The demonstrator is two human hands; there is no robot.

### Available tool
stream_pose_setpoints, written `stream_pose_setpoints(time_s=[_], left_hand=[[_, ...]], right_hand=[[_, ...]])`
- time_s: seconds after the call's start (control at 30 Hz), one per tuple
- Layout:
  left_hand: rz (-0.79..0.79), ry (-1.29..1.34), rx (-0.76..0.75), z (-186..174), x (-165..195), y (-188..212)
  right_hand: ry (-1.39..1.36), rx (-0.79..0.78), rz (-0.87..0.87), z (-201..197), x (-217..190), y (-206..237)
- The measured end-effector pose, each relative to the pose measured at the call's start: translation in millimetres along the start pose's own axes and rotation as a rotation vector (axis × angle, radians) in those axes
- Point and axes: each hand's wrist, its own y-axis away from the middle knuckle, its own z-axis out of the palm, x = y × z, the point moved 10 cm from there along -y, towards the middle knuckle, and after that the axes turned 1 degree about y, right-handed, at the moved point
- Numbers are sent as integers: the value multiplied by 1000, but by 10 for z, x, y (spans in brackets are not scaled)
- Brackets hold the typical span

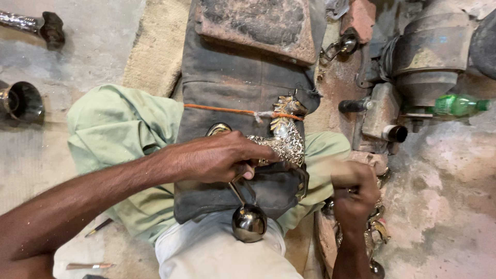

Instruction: The person holds a chisel against a brass horse figurine resting on a padded lap board and strikes the chisel with a wooden mallet, working the surface of the ornament. They reposition the chisel and rotate the figurine between strikes, continuing the hammering across the piece.

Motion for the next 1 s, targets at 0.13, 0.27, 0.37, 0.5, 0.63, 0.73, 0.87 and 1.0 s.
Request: stream_pose_setpoints(time_s=[0.13, 0.27, 0.37, 0.5, 0.63, 0.73, 0.87, 1.0], left_hand=[[-44, 49, -10, 11, -41, 9], [-13, 52, 19, 3, -14, 16], [-33, 7, 18, 15, -38, 16], [-51, 3, 24, 14, -48, 22], [-115, -33, -11, 42, -98, 6], [-85, -9, 20, 12, -43, 22], [-71, 103, 49, -23, -20, 23], [-96, 27, 16, 24, -42, 13]], right_hand=[[-558, 75, 363, 29, 346, 173], [-182, -40, 221, 80, 221, 137], [-46, -43, 154, 91, 166, 106], [-286, 7, 304, 89, 318, 117], [131, -50, -10, 77, 44, 74], [-379, -16, 363, 94, 404, 199], [-554, -19, 433, 144, 488, 291], [-35, -140, 322, 149, 462, 237]])
